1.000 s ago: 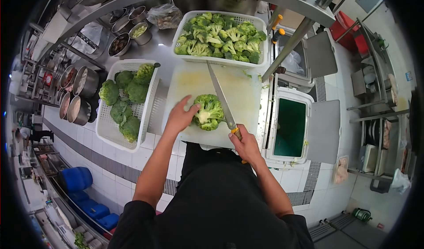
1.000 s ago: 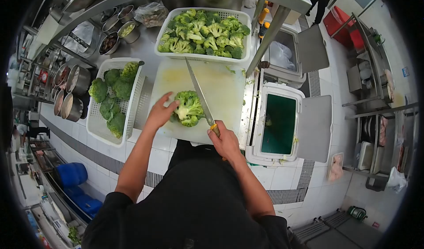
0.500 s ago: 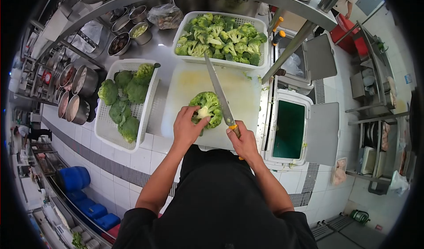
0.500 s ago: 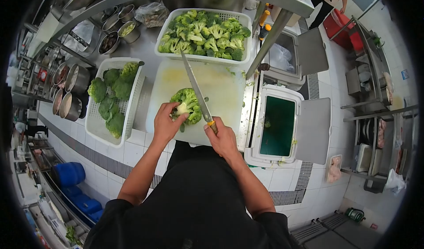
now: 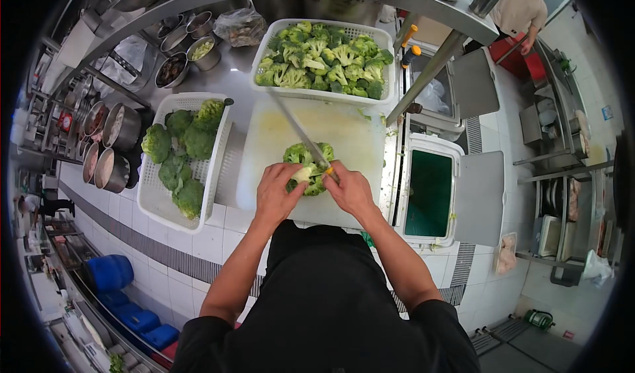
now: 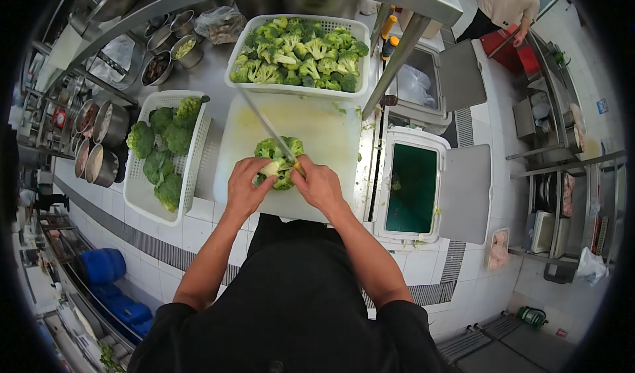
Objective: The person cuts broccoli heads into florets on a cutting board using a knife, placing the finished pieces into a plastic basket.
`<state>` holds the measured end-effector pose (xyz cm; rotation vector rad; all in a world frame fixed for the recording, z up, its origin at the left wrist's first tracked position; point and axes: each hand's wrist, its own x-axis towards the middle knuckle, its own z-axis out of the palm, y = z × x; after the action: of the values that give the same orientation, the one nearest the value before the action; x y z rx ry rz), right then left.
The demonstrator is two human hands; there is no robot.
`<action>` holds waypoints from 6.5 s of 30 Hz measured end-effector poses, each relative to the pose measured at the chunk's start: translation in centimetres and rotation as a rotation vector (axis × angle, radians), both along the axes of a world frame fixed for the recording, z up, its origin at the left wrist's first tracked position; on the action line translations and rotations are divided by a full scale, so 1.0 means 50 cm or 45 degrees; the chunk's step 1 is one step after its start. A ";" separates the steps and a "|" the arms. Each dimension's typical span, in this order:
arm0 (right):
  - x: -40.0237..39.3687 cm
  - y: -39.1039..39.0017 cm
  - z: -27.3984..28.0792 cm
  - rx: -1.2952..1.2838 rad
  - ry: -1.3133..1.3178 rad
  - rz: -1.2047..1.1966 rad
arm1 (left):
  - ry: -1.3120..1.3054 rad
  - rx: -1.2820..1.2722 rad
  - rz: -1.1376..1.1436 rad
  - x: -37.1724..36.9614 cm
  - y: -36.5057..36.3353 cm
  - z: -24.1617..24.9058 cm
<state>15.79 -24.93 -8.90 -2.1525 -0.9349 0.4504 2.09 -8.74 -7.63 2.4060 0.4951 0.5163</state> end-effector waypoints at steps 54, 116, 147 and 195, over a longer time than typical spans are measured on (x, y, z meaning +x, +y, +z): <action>-0.031 -0.058 0.063 0.327 -0.012 -0.179 | -0.151 -0.056 -0.157 0.008 -0.077 -0.033; 0.047 -0.023 -0.067 0.333 0.764 -0.298 | 0.011 -0.499 0.420 0.008 0.024 -0.007; -0.023 0.024 0.058 0.121 -0.049 -0.038 | -0.081 0.097 -0.022 -0.013 0.006 -0.017; -0.058 0.062 0.087 -0.732 -0.298 0.400 | 0.049 -0.279 0.411 -0.007 0.076 -0.117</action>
<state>12.88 -21.81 -4.57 -2.6201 -1.4205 0.6976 1.76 -4.97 -13.49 2.1400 0.9176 0.5230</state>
